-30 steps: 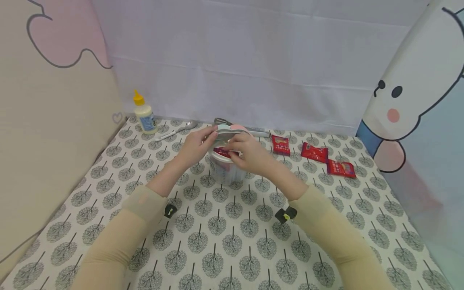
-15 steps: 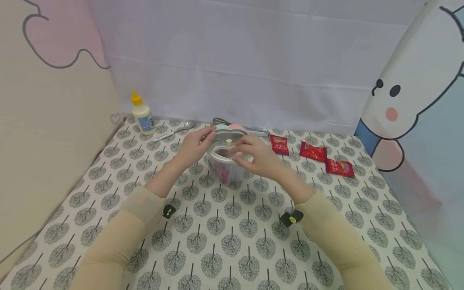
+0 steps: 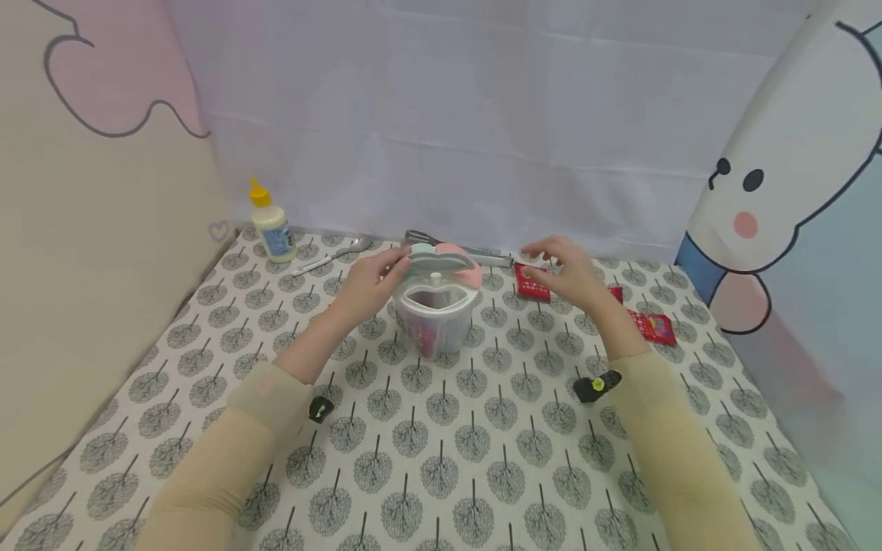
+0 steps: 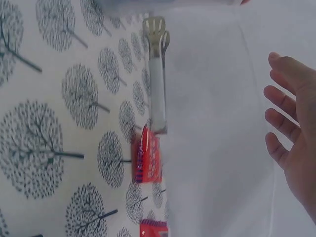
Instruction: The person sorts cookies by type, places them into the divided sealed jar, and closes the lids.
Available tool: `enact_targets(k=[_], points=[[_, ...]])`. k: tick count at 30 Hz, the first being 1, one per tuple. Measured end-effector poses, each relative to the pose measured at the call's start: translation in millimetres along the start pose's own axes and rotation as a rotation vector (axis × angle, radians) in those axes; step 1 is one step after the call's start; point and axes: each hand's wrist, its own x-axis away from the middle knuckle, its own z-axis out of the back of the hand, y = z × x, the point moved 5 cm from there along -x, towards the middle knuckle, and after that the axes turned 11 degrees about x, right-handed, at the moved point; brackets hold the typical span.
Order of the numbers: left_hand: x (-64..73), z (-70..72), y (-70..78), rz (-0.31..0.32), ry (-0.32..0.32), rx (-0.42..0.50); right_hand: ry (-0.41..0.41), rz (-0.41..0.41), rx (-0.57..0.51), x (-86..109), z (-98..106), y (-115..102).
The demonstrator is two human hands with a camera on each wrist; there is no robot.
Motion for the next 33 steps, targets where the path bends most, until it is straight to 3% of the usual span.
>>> enact_targets(k=[4,9,13,17,20,25,33], points=[[0.8,-3.2,0.6,0.003,-0.002,0.004,-0.101,-0.140,0.054,-1.2,-17,44],[0.4,-8.0,1.9,-0.003,-0.006,0.006,-0.291,-0.323,0.089,5.5,-45,88],[-0.5,-10.9,1.9,-0.006,-0.011,0.011,-0.415,-0.453,0.098,14.4,-63,111],[-0.7,-12.0,0.3,0.006,-0.014,0.012,-0.495,-0.486,0.126,19.5,-76,123],[0.1,-11.1,-1.1,0.010,-0.011,0.007,-0.474,-0.484,0.136,17.5,-81,124],[0.8,-7.4,-2.4,-0.001,0.001,-0.008,-0.329,-0.501,0.062,9.5,-71,111],[2.8,-1.2,-1.1,-0.006,0.010,-0.018,-0.132,-0.452,-0.160,11.4,-25,42]])
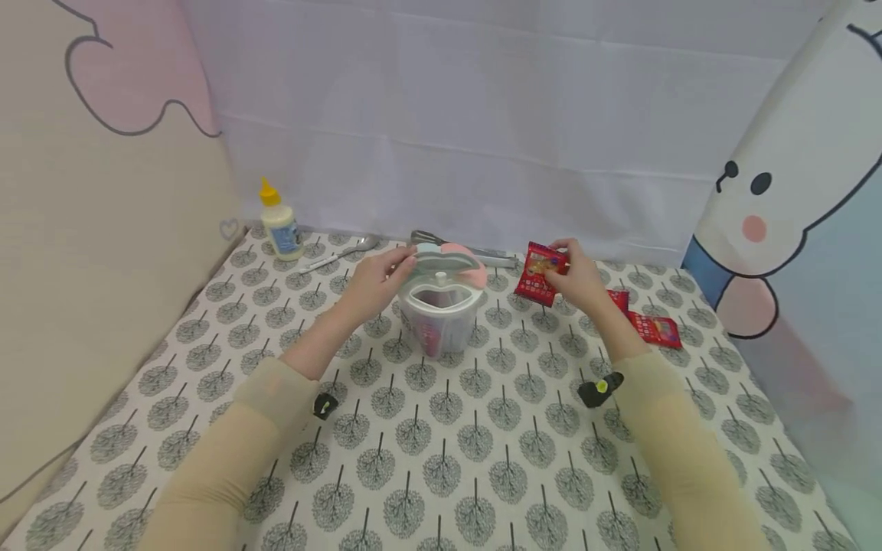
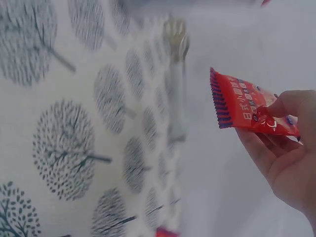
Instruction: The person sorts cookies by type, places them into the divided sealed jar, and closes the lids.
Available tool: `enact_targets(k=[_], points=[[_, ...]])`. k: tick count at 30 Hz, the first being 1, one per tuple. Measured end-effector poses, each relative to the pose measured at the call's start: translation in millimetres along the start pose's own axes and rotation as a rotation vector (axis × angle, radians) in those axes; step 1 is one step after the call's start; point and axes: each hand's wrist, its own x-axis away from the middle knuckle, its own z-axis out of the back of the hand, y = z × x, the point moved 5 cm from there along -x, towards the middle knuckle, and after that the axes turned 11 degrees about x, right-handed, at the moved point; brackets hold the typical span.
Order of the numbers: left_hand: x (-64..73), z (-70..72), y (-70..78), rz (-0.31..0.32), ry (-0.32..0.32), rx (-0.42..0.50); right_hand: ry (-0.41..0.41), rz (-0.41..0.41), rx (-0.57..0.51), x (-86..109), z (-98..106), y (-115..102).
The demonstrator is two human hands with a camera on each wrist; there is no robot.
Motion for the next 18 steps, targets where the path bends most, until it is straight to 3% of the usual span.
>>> enact_targets(k=[9,14,18], points=[[1.7,3.2,0.7,0.015,0.003,0.011,0.118,0.246,-0.080,53.6,32,-95],[1.2,2.6,1.1,0.002,0.009,0.017,0.172,0.409,-0.105,69.8,23,-139],[-1.1,0.6,1.5,0.003,0.010,0.013,0.222,0.524,-0.115,70.8,7,-164]])
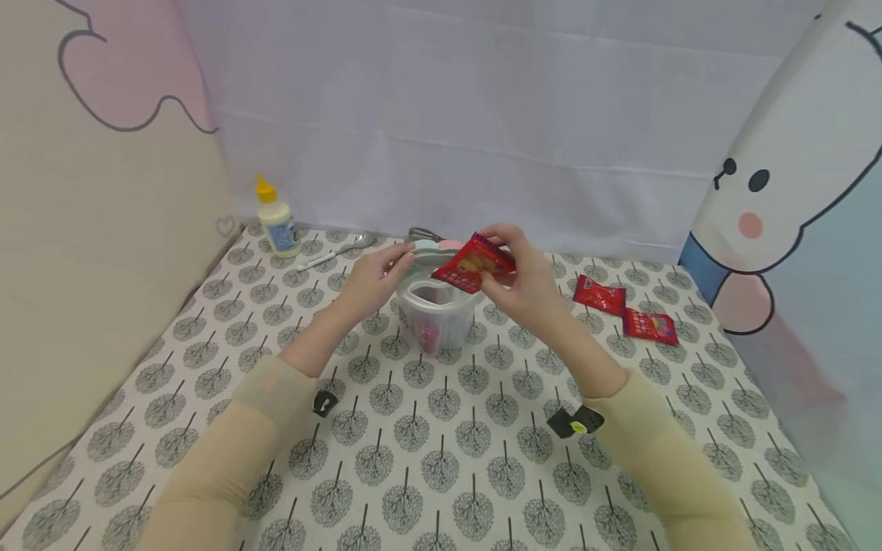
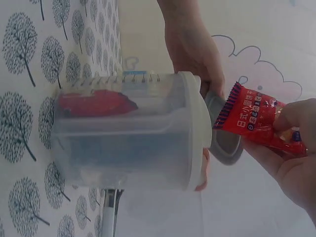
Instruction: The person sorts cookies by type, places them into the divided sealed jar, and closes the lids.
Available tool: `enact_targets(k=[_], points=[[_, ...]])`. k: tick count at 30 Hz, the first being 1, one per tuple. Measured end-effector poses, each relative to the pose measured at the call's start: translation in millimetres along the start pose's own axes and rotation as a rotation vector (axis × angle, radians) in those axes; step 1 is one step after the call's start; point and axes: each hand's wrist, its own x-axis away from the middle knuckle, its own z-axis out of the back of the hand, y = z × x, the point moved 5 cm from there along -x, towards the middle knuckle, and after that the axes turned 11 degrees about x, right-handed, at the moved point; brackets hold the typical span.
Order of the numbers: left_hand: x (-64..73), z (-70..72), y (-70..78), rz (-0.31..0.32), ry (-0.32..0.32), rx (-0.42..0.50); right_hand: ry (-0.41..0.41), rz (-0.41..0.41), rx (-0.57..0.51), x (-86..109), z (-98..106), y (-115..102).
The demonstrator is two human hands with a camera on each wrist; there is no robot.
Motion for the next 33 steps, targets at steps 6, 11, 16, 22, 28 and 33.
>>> enact_targets(k=[6,11,16,22,28,33], points=[[-2.2,-0.1,-0.7,0.028,-0.002,-0.013,-0.014,0.141,0.043,-9.7,-33,-12],[-2.2,-0.2,-2.3,0.021,-0.004,-0.005,0.009,0.275,0.170,-10.7,-42,-14],[-2.4,0.7,-1.8,0.009,-0.002,-0.017,-0.026,0.318,0.227,-13.9,-39,-13],[-2.4,0.4,-0.4,0.017,-0.010,-0.019,-0.179,0.307,0.292,-21.3,-37,-15],[-2.3,0.1,0.3,0.033,-0.018,-0.036,-0.254,0.380,0.377,-22.5,-38,-24],[-2.4,0.6,-1.3,0.017,-0.011,-0.035,-0.306,0.381,0.420,-20.2,-51,-25]])
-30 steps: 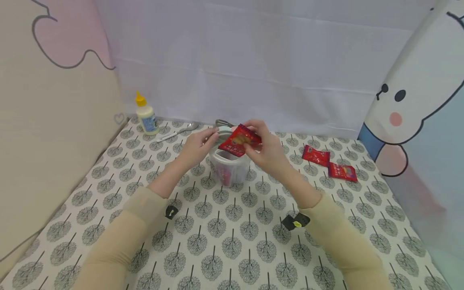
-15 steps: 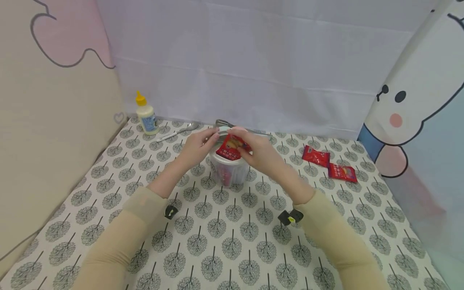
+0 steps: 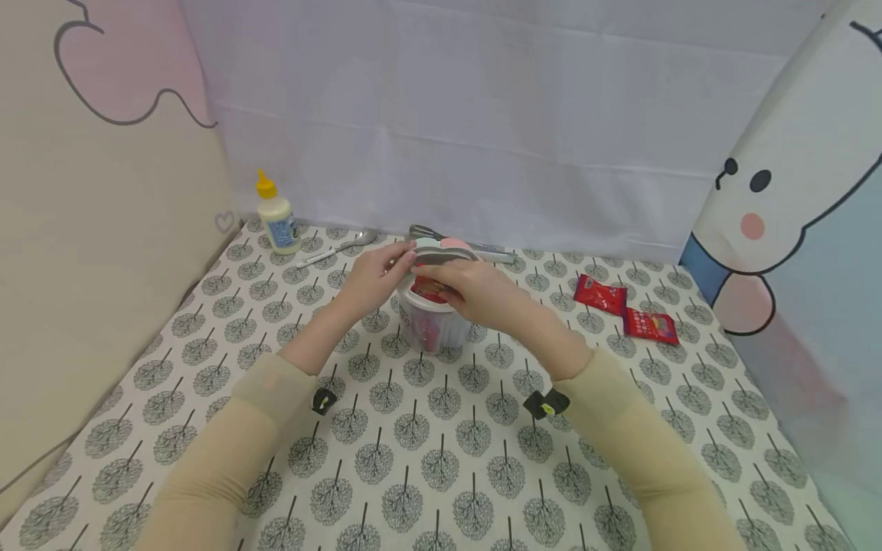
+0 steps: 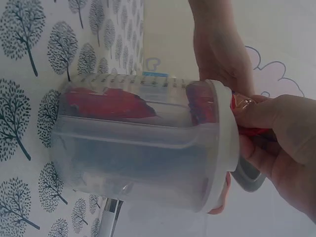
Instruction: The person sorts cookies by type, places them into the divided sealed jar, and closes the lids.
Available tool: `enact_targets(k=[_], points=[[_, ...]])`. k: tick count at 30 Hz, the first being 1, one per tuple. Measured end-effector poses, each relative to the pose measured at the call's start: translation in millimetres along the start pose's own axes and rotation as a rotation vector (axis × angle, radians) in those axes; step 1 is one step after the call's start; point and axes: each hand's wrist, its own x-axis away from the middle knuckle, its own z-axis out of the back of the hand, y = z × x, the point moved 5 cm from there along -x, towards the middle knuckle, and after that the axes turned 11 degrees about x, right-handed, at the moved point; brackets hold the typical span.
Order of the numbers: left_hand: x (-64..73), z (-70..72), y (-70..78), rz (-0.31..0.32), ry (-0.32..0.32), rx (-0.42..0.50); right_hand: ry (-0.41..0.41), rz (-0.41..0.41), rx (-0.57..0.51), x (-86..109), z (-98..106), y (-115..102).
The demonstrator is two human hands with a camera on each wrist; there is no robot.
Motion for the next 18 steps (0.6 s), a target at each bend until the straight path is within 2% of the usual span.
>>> enact_targets(k=[4,7,10,14,18], points=[[-0.1,-0.1,-0.7,-0.020,0.006,0.005,-0.029,-0.080,-0.071,0.5,-12,2],[-0.3,-0.1,-1.3,-0.030,0.012,0.012,0.015,-0.167,-0.190,1.9,-10,8],[-0.6,0.1,-1.6,-0.035,0.018,0.017,0.076,-0.231,-0.239,3.5,-4,11],[-1.0,-0.1,-1.8,-0.032,0.021,0.011,0.142,-0.248,-0.213,4.5,-2,11],[-0.7,-0.4,-2.0,-0.027,0.019,0.005,0.113,-0.271,-0.165,3.5,-9,9]])
